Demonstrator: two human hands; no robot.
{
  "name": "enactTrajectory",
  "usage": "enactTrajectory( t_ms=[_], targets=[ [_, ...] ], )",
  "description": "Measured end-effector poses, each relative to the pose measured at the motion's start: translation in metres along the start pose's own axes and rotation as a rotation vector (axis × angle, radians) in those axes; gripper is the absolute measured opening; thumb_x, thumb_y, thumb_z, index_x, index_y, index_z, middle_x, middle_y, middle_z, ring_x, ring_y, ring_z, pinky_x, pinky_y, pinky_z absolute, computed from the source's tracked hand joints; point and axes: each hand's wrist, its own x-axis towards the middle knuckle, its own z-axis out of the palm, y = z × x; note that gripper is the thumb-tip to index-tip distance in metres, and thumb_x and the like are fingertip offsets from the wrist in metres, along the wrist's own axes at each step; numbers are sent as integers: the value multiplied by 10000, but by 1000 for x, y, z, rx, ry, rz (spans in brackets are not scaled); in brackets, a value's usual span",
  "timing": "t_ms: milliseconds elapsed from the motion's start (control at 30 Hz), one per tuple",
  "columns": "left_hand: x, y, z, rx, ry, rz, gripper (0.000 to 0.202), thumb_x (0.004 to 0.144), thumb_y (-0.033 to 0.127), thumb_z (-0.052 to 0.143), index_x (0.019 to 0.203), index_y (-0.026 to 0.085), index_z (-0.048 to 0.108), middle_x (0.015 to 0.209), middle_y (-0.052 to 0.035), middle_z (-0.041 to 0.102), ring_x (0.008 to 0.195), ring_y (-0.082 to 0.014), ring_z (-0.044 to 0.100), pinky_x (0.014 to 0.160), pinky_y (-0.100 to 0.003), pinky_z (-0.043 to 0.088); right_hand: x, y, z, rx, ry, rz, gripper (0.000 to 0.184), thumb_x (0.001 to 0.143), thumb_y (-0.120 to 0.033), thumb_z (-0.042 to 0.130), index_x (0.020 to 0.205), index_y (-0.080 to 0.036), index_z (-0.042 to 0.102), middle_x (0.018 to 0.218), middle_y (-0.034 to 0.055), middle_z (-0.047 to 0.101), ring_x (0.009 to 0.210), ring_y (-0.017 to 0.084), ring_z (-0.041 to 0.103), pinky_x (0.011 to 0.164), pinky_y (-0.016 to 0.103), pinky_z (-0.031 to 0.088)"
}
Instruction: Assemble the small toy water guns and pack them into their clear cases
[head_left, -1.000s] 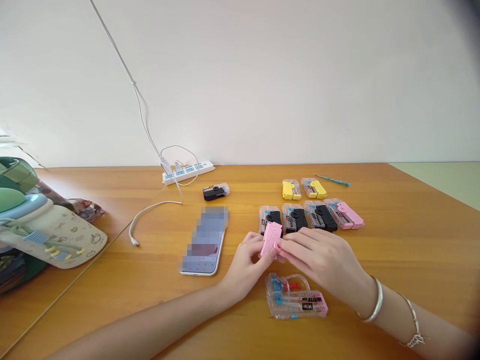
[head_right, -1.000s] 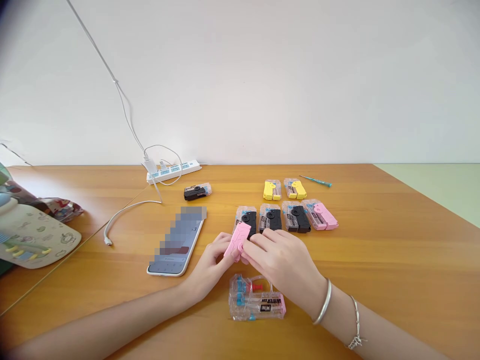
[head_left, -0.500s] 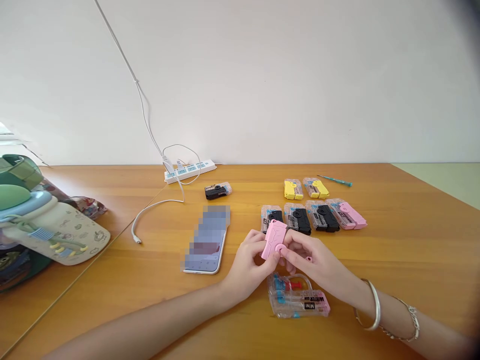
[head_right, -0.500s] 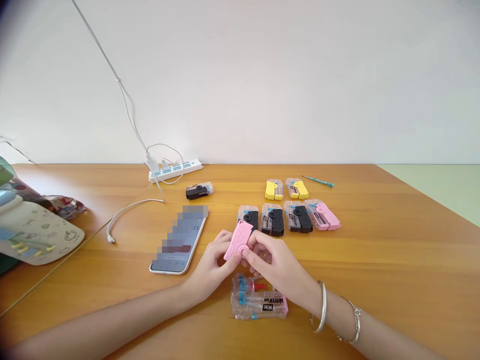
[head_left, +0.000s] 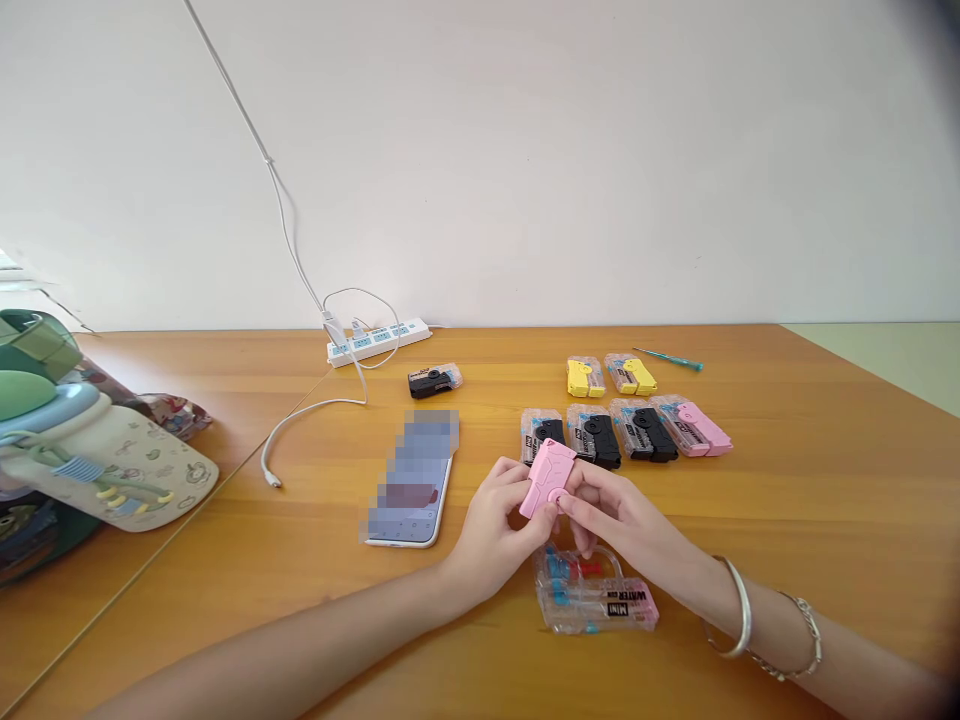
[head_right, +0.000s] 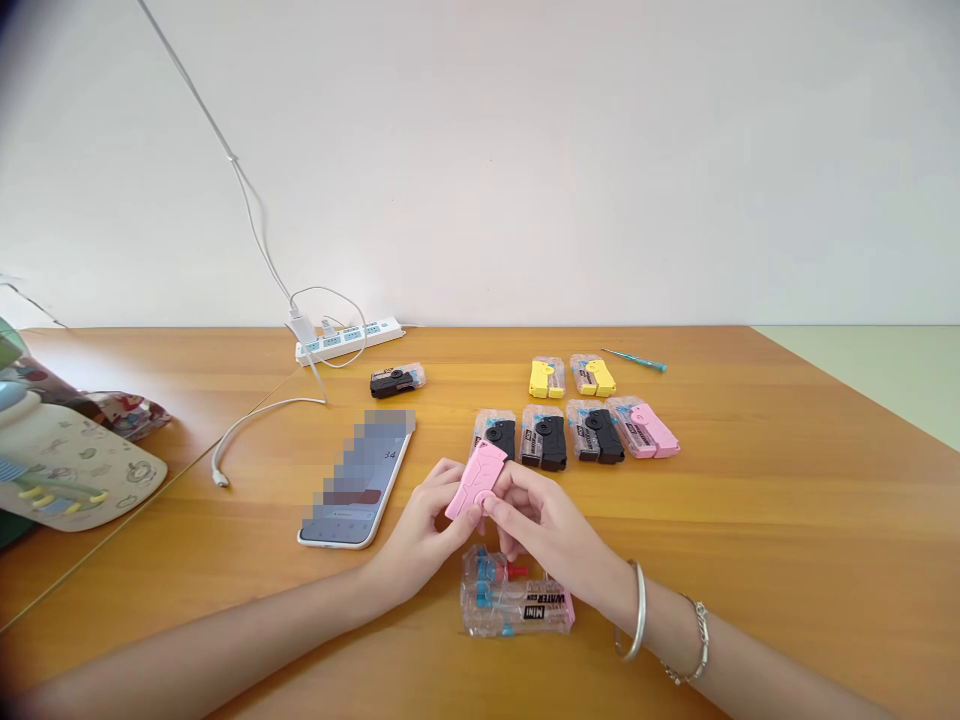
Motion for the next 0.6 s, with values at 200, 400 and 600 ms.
enactTrajectory(
  t_ms=[200,400,600],
  targets=[
    [0,3,0,-4,-24,-15,329,896,307,447,666,188,649,732,-31,591,834,-186,475,760,-294,413,0,-26,-35,-526,-73,17,124,884,-332,466,893,-214,502,738,-8,634,642,144,590,600,272,449],
    [0,4,0,14,-70,-2,210,863,292,521,788,212,700,847,-34,670,892,-208,484,799,-317,437,-9,-30,-56,-1082,-157,100,77,797,-174,538,845,-234,544,689,-22,657,628,182,613,498,252,349],
    [-1,2,2,45,-85,85,162,843,303,580,838,239,729,912,-23,701,923,-209,494,819,-317,445,-7,-14,-48,-1184,-107,13,154,751,-64,534,703,-207,505,666,-13,641,587,166,605,483,240,328]
  ],
)
